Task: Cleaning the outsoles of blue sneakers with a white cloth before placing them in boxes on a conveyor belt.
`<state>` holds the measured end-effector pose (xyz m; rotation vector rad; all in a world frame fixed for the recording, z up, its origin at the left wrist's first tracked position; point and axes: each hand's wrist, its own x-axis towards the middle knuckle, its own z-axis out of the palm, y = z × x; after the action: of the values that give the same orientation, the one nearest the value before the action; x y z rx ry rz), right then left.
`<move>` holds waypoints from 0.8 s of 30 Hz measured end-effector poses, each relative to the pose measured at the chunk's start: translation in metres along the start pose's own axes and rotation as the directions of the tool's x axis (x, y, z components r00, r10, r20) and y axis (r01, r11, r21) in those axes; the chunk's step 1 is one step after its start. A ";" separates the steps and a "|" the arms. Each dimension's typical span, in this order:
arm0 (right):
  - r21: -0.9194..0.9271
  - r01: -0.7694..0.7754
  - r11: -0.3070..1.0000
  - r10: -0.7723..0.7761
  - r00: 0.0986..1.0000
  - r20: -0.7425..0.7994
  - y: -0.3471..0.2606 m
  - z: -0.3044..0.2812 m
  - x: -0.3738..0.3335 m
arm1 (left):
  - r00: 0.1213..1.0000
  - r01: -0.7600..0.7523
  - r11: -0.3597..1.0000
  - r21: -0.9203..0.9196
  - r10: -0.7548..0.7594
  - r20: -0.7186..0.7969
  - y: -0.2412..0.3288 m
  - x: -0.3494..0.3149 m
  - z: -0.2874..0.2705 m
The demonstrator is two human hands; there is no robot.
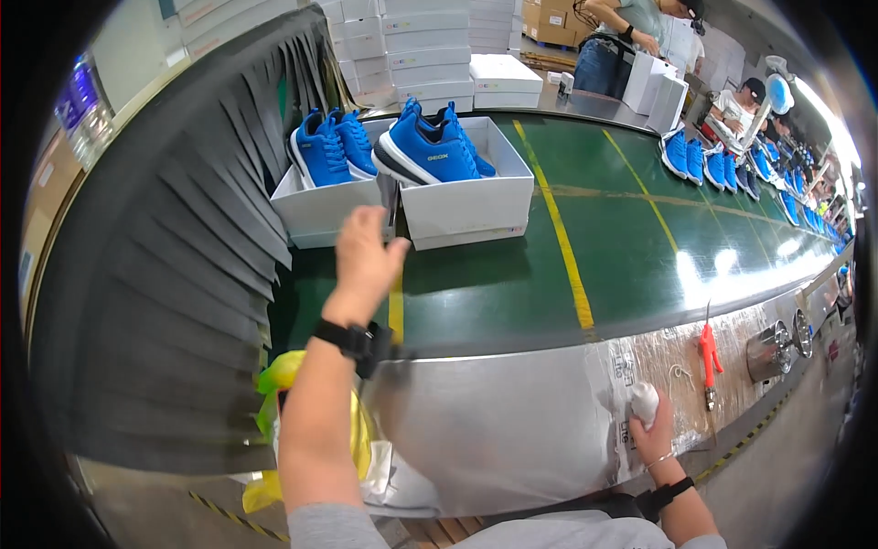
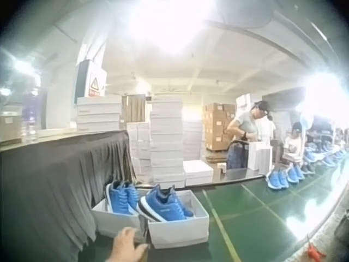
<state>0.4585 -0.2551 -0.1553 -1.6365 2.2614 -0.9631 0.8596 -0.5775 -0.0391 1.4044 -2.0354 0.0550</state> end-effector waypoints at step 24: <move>0.050 -0.024 0.998 0.026 0.999 -0.045 0.007 0.013 0.001 | 0.797 0.299 0.870 0.391 -0.454 0.399 0.053 0.061 0.144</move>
<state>0.4592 -0.2601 -0.1698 -1.5785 2.2629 -1.0526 0.7316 -0.6598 -0.1025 2.1954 -2.1405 -0.1767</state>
